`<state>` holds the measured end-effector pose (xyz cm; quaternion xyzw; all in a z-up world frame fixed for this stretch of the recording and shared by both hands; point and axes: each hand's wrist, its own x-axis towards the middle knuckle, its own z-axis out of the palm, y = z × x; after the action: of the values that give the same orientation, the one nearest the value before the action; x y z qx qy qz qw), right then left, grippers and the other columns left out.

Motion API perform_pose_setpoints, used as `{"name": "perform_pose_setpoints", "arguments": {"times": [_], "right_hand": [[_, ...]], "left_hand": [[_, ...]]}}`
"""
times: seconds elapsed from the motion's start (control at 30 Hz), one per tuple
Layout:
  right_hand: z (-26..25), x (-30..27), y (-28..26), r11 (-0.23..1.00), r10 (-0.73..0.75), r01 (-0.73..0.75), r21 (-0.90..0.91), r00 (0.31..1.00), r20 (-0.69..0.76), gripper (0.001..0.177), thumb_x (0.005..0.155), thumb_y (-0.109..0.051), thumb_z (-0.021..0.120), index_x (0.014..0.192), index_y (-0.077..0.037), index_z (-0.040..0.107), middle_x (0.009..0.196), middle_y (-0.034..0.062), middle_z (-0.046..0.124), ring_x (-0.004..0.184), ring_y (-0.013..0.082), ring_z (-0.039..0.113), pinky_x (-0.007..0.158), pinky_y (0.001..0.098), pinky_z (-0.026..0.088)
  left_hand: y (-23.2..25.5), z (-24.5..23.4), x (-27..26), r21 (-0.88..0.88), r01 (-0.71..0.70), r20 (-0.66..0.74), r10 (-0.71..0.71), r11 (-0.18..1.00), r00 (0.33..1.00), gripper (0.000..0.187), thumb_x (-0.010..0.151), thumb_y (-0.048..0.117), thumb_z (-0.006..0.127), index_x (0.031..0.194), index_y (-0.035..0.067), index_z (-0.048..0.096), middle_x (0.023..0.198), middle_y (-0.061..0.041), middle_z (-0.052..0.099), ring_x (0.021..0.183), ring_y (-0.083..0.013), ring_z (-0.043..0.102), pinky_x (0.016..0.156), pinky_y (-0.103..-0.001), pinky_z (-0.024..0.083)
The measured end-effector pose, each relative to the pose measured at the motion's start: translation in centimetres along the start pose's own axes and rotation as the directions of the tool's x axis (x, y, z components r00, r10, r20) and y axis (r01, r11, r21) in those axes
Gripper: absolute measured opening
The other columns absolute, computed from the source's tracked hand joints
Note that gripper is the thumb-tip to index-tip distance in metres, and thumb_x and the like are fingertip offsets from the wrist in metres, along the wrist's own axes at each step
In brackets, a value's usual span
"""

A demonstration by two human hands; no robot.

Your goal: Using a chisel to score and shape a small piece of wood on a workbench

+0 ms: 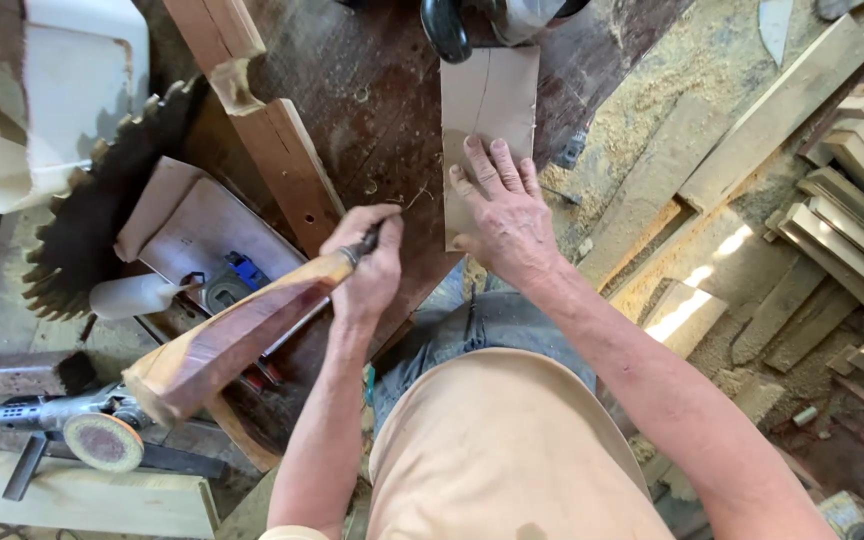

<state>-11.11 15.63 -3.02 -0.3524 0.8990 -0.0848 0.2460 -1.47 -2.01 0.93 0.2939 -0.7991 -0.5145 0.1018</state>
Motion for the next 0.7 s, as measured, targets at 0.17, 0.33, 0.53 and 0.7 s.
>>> {"name": "perform_pose_setpoints", "arguments": {"times": [0.17, 0.33, 0.53, 0.7], "right_hand": [[0.7, 2.0, 3.1, 0.995, -0.071, 0.086, 0.05, 0.966, -0.249, 0.045, 0.077, -0.042, 0.088, 0.117, -0.028, 0.073, 0.162, 0.0051, 0.043, 0.155, 0.0332, 0.021, 0.122, 0.0621, 0.018], [-1.3, 3.1, 3.4, 0.97, -0.051, 0.108, 0.217, 0.966, -0.255, 0.049, 0.077, -0.032, 0.092, 0.119, -0.018, 0.071, 0.17, 0.0144, 0.019, 0.157, 0.0422, 0.009, 0.125, 0.0618, 0.019], [-1.1, 3.2, 2.8, 0.983, -0.157, 0.163, 0.08, 0.985, -0.078, 0.071, 0.074, -0.038, 0.088, 0.138, -0.021, 0.061, 0.17, 0.0099, 0.023, 0.158, 0.0333, 0.019, 0.128, 0.0522, 0.023], [-2.2, 5.3, 3.8, 0.935, -0.35, 0.352, 0.055, 0.936, -0.034, 0.111, 0.063, -0.039, 0.091, 0.158, -0.014, 0.04, 0.167, 0.0163, 0.031, 0.153, 0.0402, 0.028, 0.124, 0.0553, 0.027]], "left_hand": [[-2.3, 4.2, -2.3, -0.336, 0.136, 0.091, -0.112, 0.932, 0.99, 0.009, 0.096, 0.009, 0.071, 0.101, 0.004, 0.077, 0.094, -0.017, 0.075, 0.086, -0.0256, 0.074, 0.075, -0.038, 0.063], [-1.9, 4.2, -3.9, -0.313, 0.255, 0.149, -0.218, 0.915, 0.965, 0.016, 0.096, 0.013, 0.069, 0.103, 0.002, 0.077, 0.097, -0.02, 0.074, 0.092, -0.0275, 0.074, 0.077, -0.039, 0.064], [-2.1, 3.5, -6.9, -0.311, 0.227, 0.09, -0.209, 0.923, 0.974, 0.017, 0.094, 0.021, 0.075, 0.102, 0.008, 0.081, 0.086, -0.013, 0.077, 0.083, -0.0172, 0.073, 0.073, -0.035, 0.06], [-2.0, 2.1, -5.0, -0.335, 0.015, -0.055, -0.036, 0.942, 0.998, 0.012, 0.095, 0.013, 0.073, 0.102, 0.006, 0.079, 0.084, -0.014, 0.074, 0.076, -0.0201, 0.07, 0.072, -0.035, 0.059]]}}
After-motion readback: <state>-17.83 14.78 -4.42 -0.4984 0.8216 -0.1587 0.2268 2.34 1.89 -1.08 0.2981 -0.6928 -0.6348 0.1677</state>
